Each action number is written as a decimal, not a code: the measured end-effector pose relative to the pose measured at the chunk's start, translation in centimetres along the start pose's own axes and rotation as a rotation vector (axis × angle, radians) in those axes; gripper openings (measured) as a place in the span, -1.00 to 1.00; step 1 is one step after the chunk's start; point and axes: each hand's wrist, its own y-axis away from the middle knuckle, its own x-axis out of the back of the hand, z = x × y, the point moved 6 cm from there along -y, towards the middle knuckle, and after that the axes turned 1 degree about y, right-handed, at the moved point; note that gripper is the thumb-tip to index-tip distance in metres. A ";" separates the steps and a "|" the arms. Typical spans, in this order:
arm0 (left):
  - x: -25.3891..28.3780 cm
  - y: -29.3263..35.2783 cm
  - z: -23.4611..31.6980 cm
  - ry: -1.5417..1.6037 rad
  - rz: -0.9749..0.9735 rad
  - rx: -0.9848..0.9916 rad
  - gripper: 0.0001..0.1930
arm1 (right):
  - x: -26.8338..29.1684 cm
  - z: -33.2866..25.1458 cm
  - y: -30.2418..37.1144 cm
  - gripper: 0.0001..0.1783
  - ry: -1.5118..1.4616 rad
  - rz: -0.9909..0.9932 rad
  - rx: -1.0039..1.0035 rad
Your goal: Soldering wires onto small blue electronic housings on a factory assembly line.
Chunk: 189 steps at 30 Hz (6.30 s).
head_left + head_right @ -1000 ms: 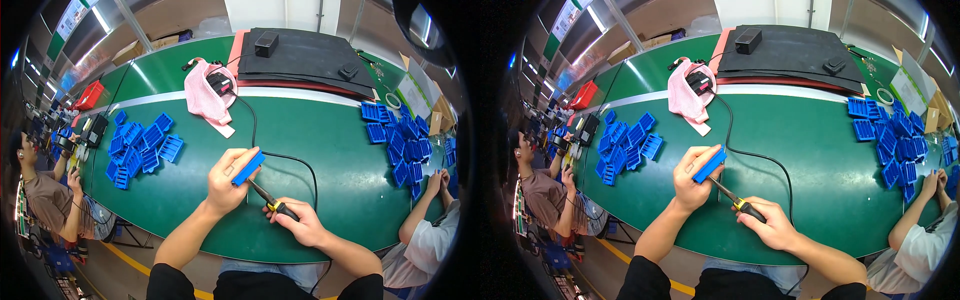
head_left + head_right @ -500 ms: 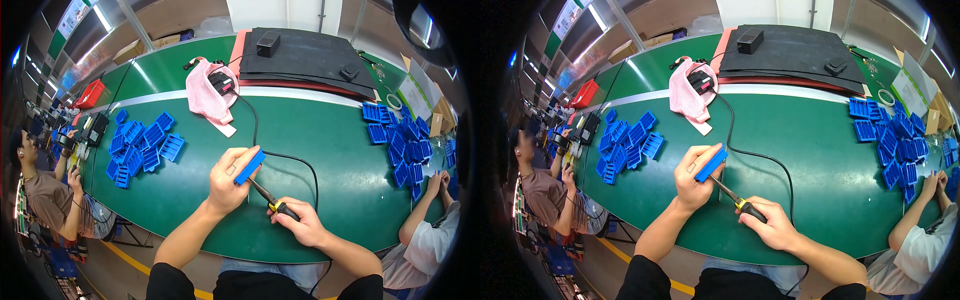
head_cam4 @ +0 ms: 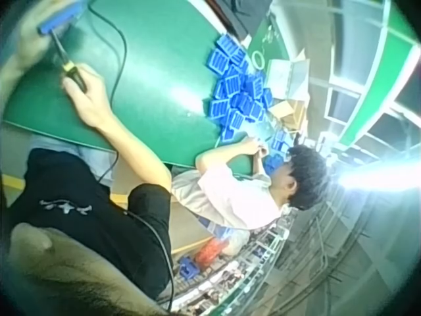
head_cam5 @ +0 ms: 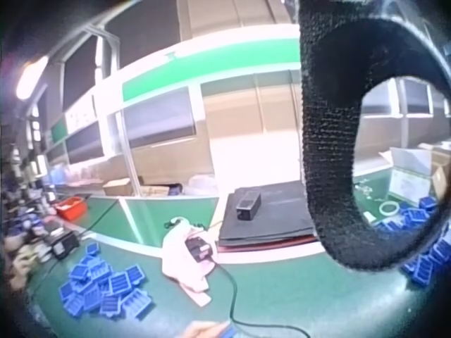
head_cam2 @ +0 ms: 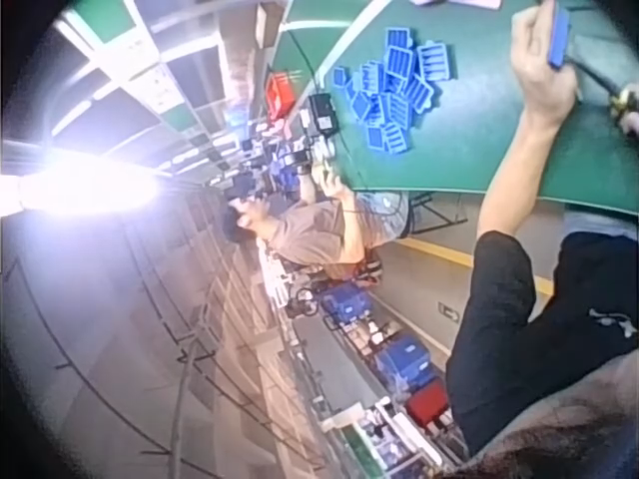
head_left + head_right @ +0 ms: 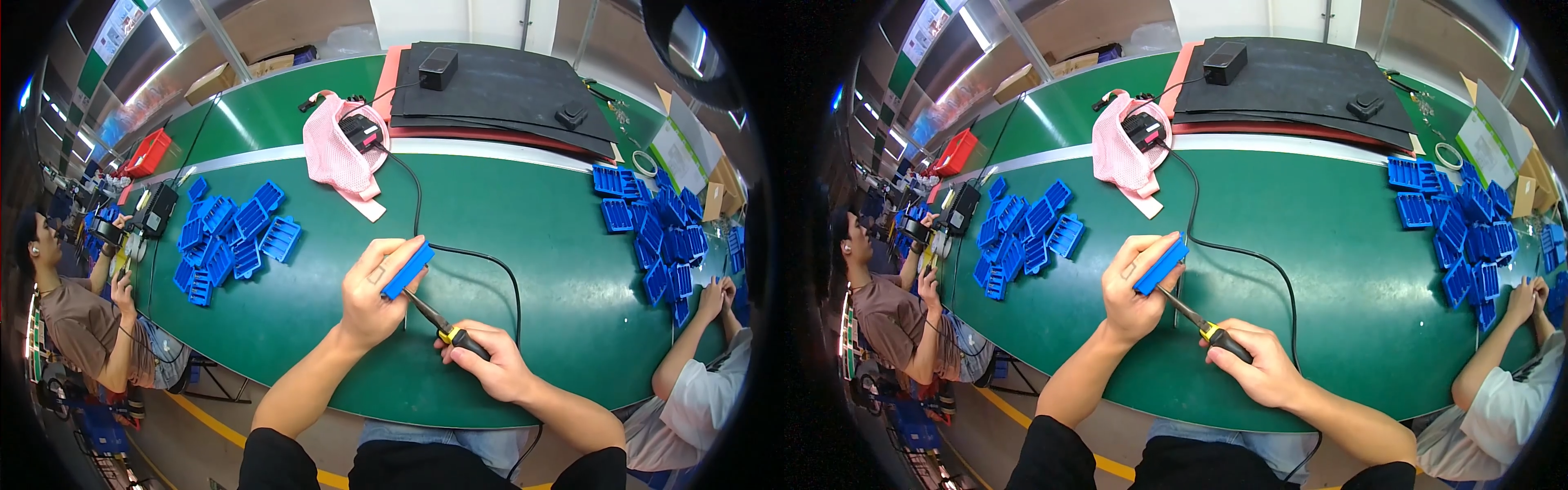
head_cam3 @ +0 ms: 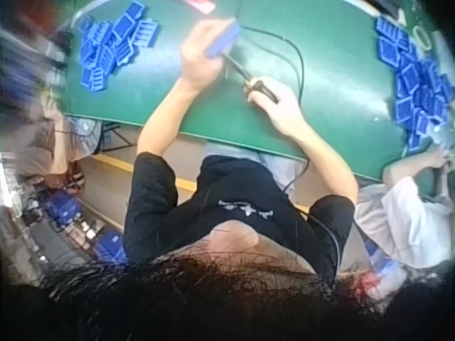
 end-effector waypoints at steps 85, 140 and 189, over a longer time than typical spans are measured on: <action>-1.8 0.5 1.7 0.175 -0.569 -0.029 -0.62 | 4.5 -0.9 -1.0 -0.75 0.081 0.100 0.081; -3.5 2.2 4.9 0.139 -0.212 -0.188 -0.63 | 2.9 0.4 -0.4 -0.74 -0.494 0.226 0.085; -4.4 3.1 1.3 0.785 -0.360 0.582 -0.72 | 2.7 -0.3 -0.1 -0.79 -0.197 0.243 0.058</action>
